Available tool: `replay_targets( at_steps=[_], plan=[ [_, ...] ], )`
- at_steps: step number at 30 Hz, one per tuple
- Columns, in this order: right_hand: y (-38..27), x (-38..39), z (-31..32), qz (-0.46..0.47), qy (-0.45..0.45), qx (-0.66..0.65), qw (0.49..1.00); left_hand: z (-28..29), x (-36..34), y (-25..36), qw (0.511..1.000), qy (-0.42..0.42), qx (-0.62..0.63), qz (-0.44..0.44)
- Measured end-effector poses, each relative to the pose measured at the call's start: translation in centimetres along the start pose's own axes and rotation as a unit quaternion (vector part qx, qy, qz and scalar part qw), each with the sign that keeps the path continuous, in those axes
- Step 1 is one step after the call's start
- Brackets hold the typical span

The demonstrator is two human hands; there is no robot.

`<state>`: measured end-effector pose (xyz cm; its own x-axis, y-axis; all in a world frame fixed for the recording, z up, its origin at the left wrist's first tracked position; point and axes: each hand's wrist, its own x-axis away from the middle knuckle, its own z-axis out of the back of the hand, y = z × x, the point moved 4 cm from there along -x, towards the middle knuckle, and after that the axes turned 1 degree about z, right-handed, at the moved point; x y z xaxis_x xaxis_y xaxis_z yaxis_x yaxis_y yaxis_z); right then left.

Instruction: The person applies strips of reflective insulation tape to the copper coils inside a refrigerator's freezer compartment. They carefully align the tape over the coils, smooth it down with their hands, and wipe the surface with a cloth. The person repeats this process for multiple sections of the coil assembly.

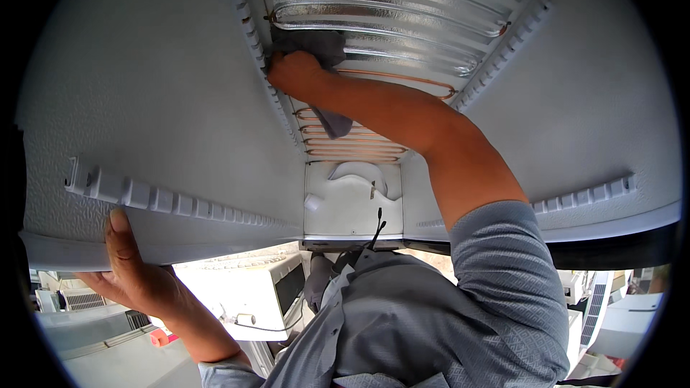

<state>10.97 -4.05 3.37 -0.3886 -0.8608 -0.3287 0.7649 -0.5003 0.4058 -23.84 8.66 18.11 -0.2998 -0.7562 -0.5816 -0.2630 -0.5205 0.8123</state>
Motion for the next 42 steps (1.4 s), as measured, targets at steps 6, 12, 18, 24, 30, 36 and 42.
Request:
replay_targets(
  at_steps=[6, 12, 18, 24, 30, 36, 42],
  plan=[
    [0.9, -0.1, 1.5, 0.004, -0.008, -0.009, 1.0, -0.4, -0.4, 0.7, 1.0, -0.02, 0.005, -0.016],
    [4.0, 4.7, 2.3, -0.078, 0.034, -0.019, 0.996, 0.2, -0.6, 0.0, 1.0, -0.014, -0.018, -0.004],
    [5.8, 7.9, 2.2, -0.134, 0.058, 0.009, 0.989, -0.7, -0.5, 0.8, 1.0, -0.012, -0.005, -0.021],
    [4.0, 3.6, 1.1, -0.105, 0.065, -0.001, 0.992, -1.5, 0.0, 1.5, 1.0, 0.006, -0.004, -0.028],
    [2.5, 0.9, 0.4, -0.15, -0.036, -0.021, 0.988, -1.5, -0.3, 1.5, 0.999, 0.003, -0.015, -0.048],
    [1.7, -0.8, 0.7, -0.131, -0.076, 0.008, 0.988, -1.4, -0.3, 1.8, 0.998, 0.008, -0.043, -0.046],
    [2.0, -0.6, 0.2, -0.112, -0.018, -0.019, 0.993, -1.4, -0.3, 1.5, 0.998, 0.017, -0.042, -0.051]
  ],
)
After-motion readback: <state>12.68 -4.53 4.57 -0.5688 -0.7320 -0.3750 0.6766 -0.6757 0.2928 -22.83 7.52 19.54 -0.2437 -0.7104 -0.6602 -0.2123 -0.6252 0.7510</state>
